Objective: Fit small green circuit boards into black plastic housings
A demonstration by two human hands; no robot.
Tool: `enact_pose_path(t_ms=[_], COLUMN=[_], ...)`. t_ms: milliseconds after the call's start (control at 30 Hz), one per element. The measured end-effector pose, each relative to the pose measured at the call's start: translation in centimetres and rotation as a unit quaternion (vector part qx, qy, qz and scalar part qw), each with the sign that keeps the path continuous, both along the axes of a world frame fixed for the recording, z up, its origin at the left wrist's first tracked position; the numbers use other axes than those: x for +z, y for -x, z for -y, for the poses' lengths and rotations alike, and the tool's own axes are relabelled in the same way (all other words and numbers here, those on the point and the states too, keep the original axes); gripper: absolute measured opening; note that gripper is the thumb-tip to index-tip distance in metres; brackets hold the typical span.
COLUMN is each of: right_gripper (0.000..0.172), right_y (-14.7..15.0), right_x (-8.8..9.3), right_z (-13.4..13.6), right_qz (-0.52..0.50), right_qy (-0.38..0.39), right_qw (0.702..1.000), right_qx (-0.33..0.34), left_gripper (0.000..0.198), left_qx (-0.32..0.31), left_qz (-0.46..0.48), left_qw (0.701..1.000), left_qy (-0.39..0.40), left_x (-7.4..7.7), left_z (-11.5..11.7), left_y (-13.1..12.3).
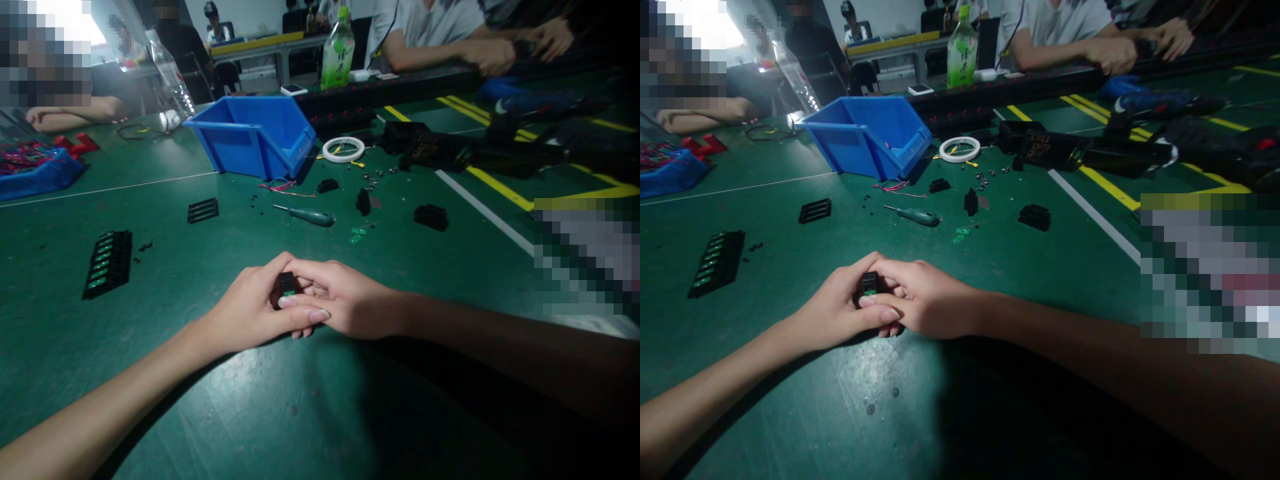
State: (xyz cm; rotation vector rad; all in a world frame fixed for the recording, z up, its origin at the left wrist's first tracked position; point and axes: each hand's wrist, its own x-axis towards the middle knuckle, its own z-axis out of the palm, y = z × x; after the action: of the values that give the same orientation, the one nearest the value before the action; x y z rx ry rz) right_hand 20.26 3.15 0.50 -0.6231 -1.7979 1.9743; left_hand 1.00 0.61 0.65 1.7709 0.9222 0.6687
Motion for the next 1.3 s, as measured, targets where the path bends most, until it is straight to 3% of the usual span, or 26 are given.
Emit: enact_pose_path(t_ms=[1300], right_gripper=[0.009], right_y=[-0.02], right_x=[-0.02], right_z=[0.06], right_qz=[0.008], right_qy=[0.006], right_qw=[1.000], right_qx=[0.000], left_gripper=[0.032], left_qx=[0.000], left_qz=[-0.004], left_qw=[1.000], left_qy=[0.001], left_x=[0.03], left_z=[0.08], left_y=[-0.06])
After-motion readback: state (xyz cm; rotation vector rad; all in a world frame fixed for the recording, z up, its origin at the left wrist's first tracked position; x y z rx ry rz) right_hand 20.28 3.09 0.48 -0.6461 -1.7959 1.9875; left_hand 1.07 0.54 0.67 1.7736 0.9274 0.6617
